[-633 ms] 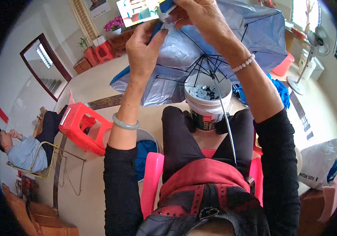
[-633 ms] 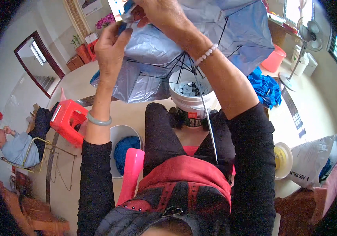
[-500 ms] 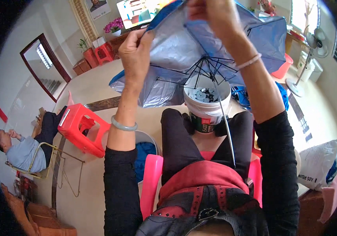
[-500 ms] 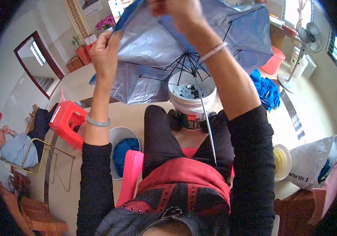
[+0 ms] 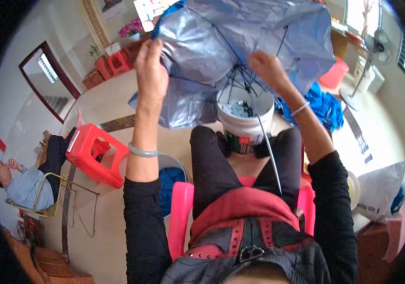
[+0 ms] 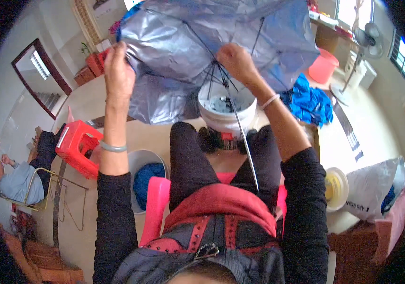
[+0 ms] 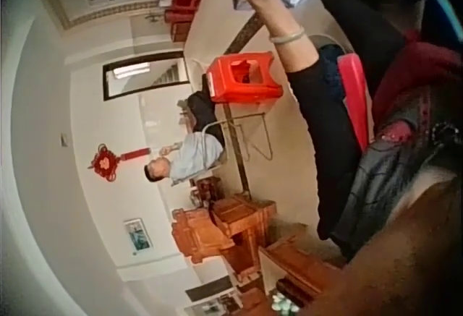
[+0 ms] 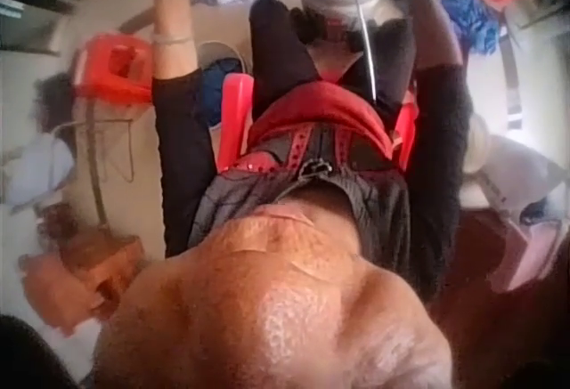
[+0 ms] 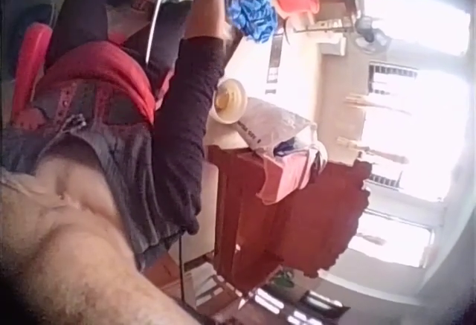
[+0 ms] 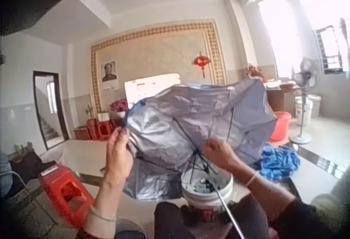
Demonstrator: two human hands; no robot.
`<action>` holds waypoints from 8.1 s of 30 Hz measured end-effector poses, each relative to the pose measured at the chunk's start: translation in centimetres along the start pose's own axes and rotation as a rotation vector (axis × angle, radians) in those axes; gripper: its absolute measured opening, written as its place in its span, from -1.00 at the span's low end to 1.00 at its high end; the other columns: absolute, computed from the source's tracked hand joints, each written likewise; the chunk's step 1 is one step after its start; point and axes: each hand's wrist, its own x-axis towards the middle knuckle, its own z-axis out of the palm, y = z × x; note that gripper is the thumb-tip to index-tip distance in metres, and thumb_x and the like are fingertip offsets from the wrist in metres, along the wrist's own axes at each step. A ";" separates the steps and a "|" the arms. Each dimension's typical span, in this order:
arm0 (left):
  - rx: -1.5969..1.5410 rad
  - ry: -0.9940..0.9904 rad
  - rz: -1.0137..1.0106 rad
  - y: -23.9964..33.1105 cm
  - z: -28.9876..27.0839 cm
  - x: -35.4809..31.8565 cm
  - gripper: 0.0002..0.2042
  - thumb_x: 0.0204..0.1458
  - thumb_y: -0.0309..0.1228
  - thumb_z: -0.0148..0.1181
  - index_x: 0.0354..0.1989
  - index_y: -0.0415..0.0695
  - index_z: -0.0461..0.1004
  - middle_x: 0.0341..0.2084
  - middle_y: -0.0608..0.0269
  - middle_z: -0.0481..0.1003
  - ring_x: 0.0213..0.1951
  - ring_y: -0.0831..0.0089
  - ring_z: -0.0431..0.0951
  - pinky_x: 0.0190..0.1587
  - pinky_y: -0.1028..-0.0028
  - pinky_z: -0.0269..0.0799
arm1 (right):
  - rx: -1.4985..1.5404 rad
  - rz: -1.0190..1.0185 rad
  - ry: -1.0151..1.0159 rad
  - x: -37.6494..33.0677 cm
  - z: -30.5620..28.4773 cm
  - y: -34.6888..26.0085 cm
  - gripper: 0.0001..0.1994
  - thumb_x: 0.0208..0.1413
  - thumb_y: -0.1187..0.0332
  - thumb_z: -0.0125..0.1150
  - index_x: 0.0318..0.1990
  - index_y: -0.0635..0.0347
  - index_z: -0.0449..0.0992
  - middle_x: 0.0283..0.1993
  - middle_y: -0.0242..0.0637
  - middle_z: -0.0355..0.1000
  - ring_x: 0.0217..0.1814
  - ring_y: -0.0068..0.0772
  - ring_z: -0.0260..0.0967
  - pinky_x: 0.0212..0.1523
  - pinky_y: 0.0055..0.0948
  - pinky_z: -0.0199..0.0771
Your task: The person opens an umbrella frame, fits an umbrella canopy onto the ribs, and secures the fabric to the umbrella ribs using a glue gun.
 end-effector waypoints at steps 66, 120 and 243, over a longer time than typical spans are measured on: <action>-0.507 -0.445 -0.875 5.7 12.9 -18.6 -0.69 0.17 -0.31 -0.18 0.01 -0.23 0.20 -0.74 0.50 0.15 -0.79 0.75 0.12 -0.76 0.71 0.05 | -0.035 -0.325 0.404 1.9 -7.3 -0.2 -0.67 0.13 0.24 -0.09 -0.05 0.26 0.34 -0.18 -0.19 0.41 -0.53 -0.47 0.39 -0.61 -0.54 0.40; 0.849 -0.655 -0.447 -3.0 -0.8 -14.9 -0.87 -0.09 -0.46 0.01 -0.39 -0.15 0.47 -0.55 0.04 0.47 -0.43 0.17 0.51 -0.40 0.34 0.38 | -0.648 -0.166 -0.914 -10.9 -4.7 5.4 -0.88 -0.08 0.38 0.05 -0.40 0.21 0.33 -0.48 -0.08 0.32 -0.36 0.01 0.30 -0.34 -0.20 0.33; 0.752 -0.934 -0.506 -10.0 0.4 -15.8 -0.83 -0.13 -0.43 0.06 -0.39 -0.26 0.45 -0.55 0.13 0.45 -0.49 0.38 0.46 -0.41 0.47 0.34 | -0.861 0.189 -0.428 -15.8 -12.2 9.2 -0.92 -0.18 0.50 0.03 -0.45 0.21 0.40 -0.35 -0.17 0.36 -0.19 -0.08 0.30 -0.24 -0.24 0.36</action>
